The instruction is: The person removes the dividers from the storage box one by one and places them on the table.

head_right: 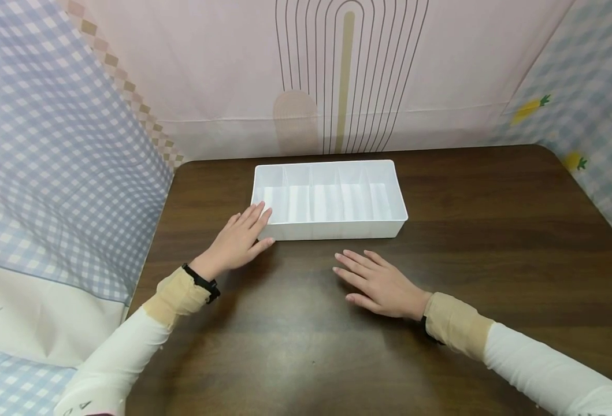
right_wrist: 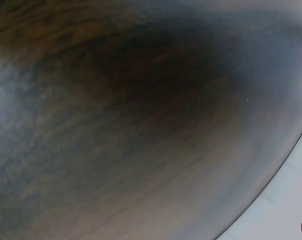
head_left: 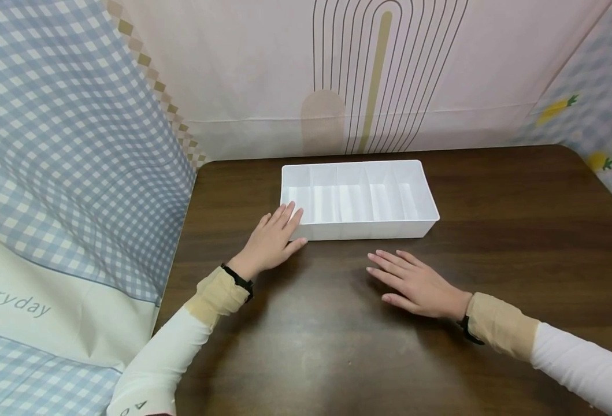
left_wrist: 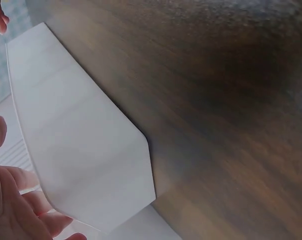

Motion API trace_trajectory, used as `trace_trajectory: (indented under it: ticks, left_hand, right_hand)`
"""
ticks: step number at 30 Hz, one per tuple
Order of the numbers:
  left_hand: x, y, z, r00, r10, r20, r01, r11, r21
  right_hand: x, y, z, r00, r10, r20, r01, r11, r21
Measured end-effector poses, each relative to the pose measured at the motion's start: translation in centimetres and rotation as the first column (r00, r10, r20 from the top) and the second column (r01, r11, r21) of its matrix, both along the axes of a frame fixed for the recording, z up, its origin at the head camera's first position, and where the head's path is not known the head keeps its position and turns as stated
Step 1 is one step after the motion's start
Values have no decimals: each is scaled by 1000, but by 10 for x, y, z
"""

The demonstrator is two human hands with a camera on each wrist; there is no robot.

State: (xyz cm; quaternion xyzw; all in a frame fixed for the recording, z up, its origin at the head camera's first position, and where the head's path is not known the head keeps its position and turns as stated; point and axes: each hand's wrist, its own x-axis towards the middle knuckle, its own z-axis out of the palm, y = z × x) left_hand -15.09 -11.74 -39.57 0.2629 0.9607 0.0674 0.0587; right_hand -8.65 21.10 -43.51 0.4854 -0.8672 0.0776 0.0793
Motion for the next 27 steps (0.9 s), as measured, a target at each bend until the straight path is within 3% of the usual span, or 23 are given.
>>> trace_trajectory:
  ticks: [14, 27]
  left_hand:
    - [-15, 4, -1, 999, 50, 14, -51, 995, 84]
    - [-28, 6, -3, 993, 98, 65, -106, 985, 133]
  right_hand:
    - [-1, -3, 1, 1000, -13, 18, 13, 1000, -5]
    - [-2, -3, 1, 1000, -17, 21, 17, 1000, -7]
